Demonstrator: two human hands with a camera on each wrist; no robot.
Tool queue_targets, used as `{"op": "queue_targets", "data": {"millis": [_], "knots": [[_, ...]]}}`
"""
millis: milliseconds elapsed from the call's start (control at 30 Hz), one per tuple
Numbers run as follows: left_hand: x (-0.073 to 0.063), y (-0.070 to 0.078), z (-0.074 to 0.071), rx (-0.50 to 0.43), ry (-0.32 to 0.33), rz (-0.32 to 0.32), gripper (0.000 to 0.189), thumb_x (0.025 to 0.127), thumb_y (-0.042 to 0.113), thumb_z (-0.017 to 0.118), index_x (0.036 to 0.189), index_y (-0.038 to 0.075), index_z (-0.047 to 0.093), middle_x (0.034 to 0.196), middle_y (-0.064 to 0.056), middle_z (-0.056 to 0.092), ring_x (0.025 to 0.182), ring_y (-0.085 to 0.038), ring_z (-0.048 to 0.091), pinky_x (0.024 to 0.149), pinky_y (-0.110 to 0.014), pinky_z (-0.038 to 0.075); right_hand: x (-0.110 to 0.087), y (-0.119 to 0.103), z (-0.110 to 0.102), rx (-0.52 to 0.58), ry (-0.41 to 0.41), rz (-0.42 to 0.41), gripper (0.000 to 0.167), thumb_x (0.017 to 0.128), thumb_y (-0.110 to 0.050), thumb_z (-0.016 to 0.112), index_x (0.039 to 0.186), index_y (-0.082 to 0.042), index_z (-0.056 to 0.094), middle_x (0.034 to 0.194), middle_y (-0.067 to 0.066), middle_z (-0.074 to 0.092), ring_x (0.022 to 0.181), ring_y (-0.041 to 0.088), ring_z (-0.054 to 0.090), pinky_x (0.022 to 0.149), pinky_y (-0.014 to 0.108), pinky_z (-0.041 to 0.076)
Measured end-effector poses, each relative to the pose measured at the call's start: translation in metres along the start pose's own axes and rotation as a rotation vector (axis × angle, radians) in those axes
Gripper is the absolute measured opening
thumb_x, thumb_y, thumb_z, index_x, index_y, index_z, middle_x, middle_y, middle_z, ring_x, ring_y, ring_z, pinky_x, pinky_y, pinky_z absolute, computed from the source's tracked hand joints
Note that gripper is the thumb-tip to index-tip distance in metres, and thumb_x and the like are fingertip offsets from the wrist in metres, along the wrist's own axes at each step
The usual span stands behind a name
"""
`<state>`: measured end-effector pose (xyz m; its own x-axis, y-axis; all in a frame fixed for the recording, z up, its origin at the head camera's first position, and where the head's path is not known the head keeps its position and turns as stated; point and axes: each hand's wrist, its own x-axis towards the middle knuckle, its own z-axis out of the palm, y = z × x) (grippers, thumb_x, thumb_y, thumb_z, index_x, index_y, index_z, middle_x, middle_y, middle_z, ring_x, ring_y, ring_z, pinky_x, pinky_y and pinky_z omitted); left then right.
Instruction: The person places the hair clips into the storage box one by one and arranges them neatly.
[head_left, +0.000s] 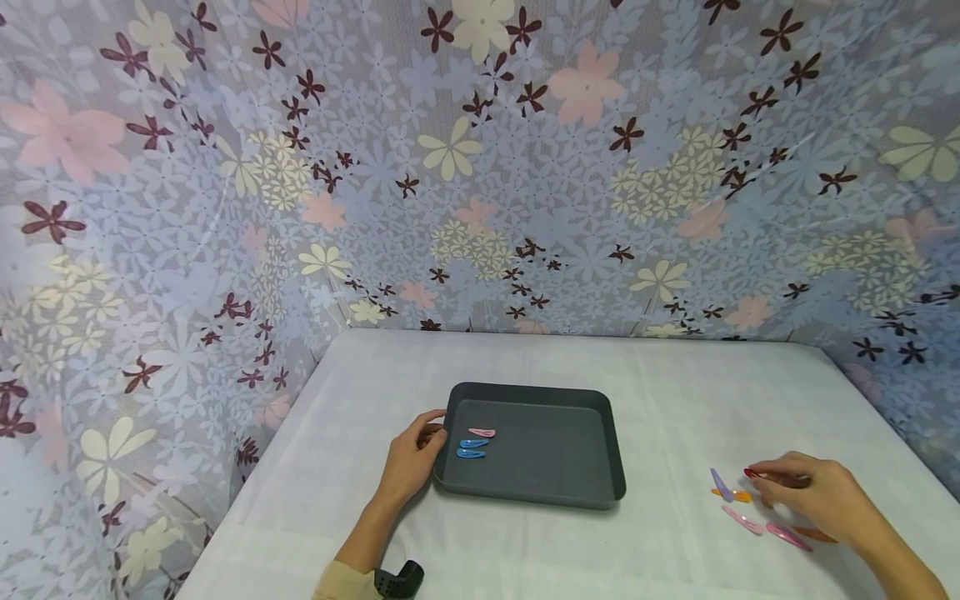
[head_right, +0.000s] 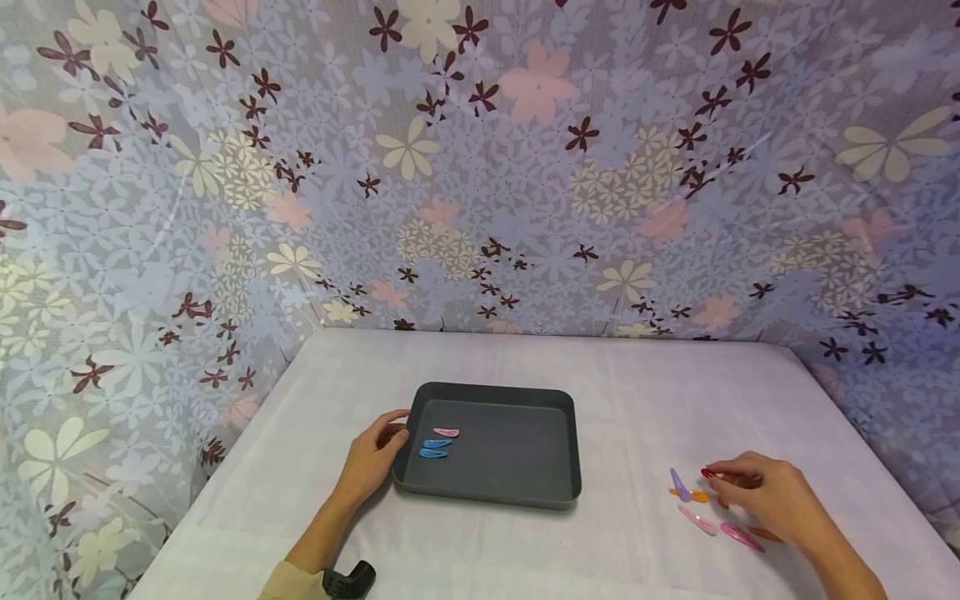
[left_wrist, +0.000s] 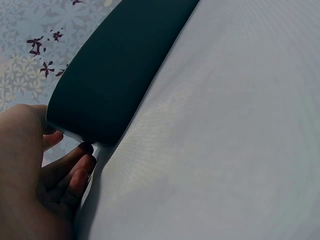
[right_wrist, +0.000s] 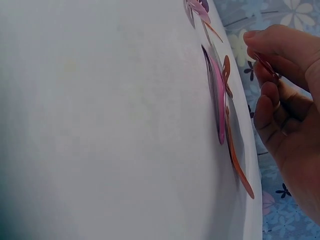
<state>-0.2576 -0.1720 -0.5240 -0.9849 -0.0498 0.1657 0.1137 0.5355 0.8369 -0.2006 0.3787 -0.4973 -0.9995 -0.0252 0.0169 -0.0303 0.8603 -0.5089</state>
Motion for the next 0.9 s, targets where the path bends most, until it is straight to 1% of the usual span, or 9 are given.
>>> {"op": "queue_targets", "data": {"millis": [133,233,433,500,600,733,900], "knots": [[0.0,0.0,0.0,0.002,0.001,-0.003,0.034,0.093,0.031,0.056,0.127,0.033,0.057,0.111,0.003,0.068,0.094,-0.011,0.06,0.086,-0.034,0.046,0.001,-0.004,0.003,0.014,0.008,-0.004,0.04,0.082,-0.053,0.064,0.105,-0.022,0.073,0.092,-0.006,0.069,0.073,-0.01,0.054,0.062,0.02,0.045],[0.0,0.0,0.0,0.007,0.002,-0.003,0.034,0.093,0.031,0.056,0.127,0.033,0.057,0.111,0.003,0.068,0.093,-0.011,0.06,0.085,-0.034,0.046,0.001,-0.005,0.004,0.02,0.011,-0.019,0.038,0.083,-0.051,0.064,0.104,-0.021,0.073,0.093,-0.005,0.069,0.073,-0.009,0.054,0.061,0.02,0.045],[0.001,-0.001,0.0,0.008,0.003,0.005,0.035,0.093,0.031,0.056,0.128,0.03,0.057,0.111,0.003,0.068,0.093,-0.011,0.06,0.086,-0.034,0.046,0.004,-0.009,0.007,0.038,-0.01,-0.013,0.04,0.083,-0.05,0.065,0.106,-0.018,0.072,0.096,-0.002,0.069,0.072,-0.007,0.054,0.061,0.02,0.046],[0.001,-0.001,0.001,0.008,0.003,0.006,0.035,0.093,0.031,0.056,0.128,0.03,0.057,0.111,0.003,0.068,0.093,-0.011,0.06,0.086,-0.034,0.046,0.005,-0.011,0.007,0.049,-0.019,-0.016,0.039,0.084,-0.049,0.064,0.106,-0.018,0.072,0.095,-0.002,0.068,0.072,-0.005,0.056,0.061,0.021,0.046],[0.001,-0.001,0.0,0.01,0.003,0.005,0.035,0.092,0.031,0.056,0.128,0.03,0.057,0.111,0.003,0.068,0.093,-0.011,0.06,0.086,-0.035,0.046,0.005,-0.014,0.008,0.078,-0.04,-0.011,0.041,0.084,-0.049,0.064,0.109,-0.017,0.071,0.092,-0.002,0.068,0.066,0.002,0.058,0.06,0.021,0.045],[0.001,0.0,0.0,0.012,-0.001,0.0,0.035,0.093,0.031,0.056,0.128,0.03,0.057,0.111,0.003,0.068,0.094,-0.011,0.06,0.087,-0.035,0.046,0.006,-0.018,0.009,0.117,-0.072,0.011,0.045,0.085,-0.049,0.063,0.113,-0.014,0.069,0.091,0.0,0.066,0.06,0.012,0.058,0.059,0.023,0.043],[0.001,0.0,0.0,0.009,-0.001,-0.002,0.035,0.093,0.031,0.056,0.127,0.031,0.057,0.112,0.003,0.068,0.095,-0.011,0.06,0.087,-0.035,0.047,0.008,-0.023,0.01,0.159,-0.085,0.016,0.045,0.085,-0.048,0.063,0.113,-0.013,0.068,0.09,0.003,0.065,0.056,0.015,0.057,0.056,0.025,0.042]]}}
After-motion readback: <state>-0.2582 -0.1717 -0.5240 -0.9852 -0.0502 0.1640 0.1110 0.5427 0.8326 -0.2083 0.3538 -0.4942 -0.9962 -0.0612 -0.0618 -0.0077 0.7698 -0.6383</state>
